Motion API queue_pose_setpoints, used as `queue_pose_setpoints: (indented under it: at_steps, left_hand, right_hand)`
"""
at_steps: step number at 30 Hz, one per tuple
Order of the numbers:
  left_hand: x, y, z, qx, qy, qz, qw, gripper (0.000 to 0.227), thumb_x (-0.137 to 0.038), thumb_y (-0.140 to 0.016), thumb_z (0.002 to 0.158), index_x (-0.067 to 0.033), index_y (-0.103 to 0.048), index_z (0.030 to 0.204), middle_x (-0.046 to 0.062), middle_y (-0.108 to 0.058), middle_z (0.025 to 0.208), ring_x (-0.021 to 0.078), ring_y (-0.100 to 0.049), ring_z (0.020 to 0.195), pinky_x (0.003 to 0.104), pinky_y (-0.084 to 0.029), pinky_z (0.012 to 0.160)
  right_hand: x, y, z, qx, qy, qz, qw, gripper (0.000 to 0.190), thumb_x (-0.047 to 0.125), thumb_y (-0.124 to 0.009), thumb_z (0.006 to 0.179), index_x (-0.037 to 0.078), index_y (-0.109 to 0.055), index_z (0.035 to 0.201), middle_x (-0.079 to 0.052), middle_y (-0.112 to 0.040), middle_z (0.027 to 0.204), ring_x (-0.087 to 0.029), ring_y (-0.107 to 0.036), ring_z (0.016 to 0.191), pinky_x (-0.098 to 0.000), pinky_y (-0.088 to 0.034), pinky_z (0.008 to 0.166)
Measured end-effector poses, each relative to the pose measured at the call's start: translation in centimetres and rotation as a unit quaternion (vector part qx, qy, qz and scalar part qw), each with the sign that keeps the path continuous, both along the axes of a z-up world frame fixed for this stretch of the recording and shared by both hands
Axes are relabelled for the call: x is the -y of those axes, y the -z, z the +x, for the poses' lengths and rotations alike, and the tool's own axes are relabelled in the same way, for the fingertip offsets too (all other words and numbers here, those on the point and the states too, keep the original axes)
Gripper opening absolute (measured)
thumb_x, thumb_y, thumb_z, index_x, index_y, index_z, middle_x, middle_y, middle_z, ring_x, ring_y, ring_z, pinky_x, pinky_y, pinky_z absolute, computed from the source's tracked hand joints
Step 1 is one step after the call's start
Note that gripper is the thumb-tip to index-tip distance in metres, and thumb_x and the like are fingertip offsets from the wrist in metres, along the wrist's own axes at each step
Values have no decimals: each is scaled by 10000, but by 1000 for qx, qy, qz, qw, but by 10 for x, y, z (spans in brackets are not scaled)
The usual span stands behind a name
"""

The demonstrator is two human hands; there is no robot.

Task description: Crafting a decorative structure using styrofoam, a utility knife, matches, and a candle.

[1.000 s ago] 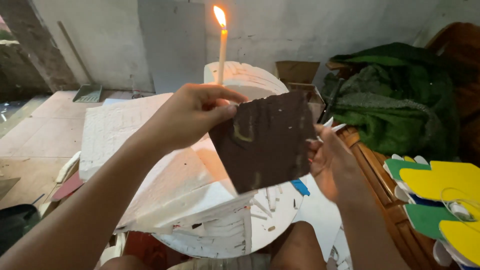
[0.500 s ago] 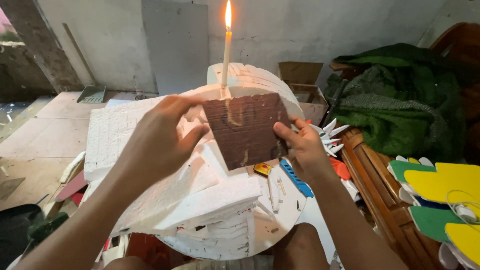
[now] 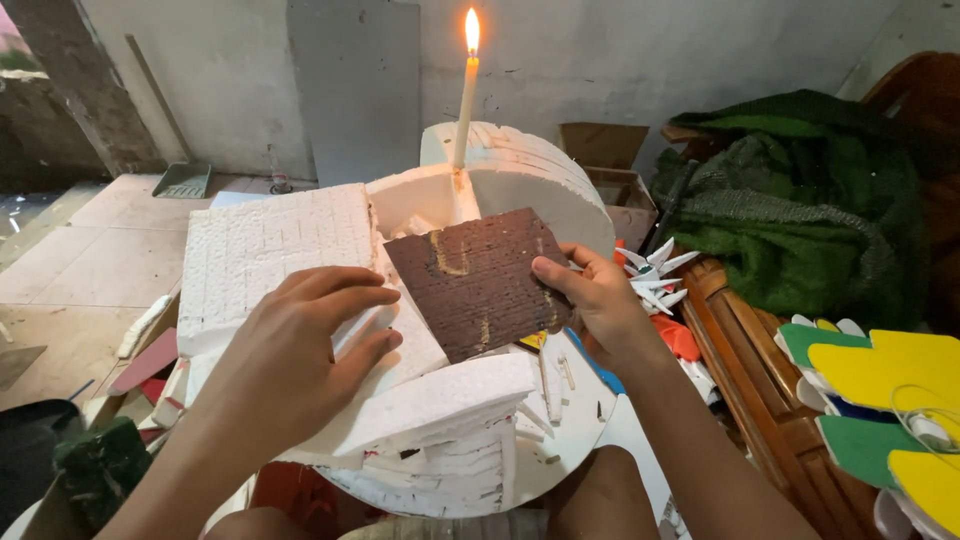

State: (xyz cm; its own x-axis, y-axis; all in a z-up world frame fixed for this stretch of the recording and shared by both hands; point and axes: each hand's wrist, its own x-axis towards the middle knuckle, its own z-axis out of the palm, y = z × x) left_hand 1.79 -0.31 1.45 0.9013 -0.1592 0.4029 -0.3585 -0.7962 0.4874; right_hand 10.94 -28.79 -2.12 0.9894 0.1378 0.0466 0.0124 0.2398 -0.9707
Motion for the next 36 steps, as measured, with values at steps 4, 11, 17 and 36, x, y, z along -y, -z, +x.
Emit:
queue_pose_setpoints:
  at_steps: [4,11,17,36]
  left_hand:
    - [0,6,4,30,16,21,999,282,-277,-758,815,-148,-818,1059,4,-730,1269,220,-633,1198,423,-497,979]
    - [-1,12,6,33,18,30,999,302,-290,-774,802,-166,-821,1074,-13,-726,1276,216,-616,1218,424,-507,980]
    - [-2,15,6,60,31,39,997,316,-292,-774,806,-153,-813,1086,10,-726,1279,232,-618,1218,437,-500,990]
    - [-2,17,8,46,24,36,998,335,-297,-764,808,-156,-801,1109,-10,-727,1291,218,-579,1286,445,-470,1019]
  right_hand:
    - [0,5,5,-8,-23,19,1000,363,105,-667,909,-61,-606,1226,-190,-694,1028,-173,-629,776,-260,-479,628]
    - [-1,5,7,9,-34,4,999,287,174,-692,925,-67,-683,1080,-111,-654,779,-117,-498,527,-264,-376,466]
    - [-4,10,4,4,-32,-20,999,307,217,-686,929,-51,-686,1078,-118,-663,737,-117,-494,466,-275,-377,397]
    - [-14,13,-9,62,-95,1,994,442,148,-584,942,-9,-529,1352,-94,-619,895,-114,-478,630,-245,-364,483]
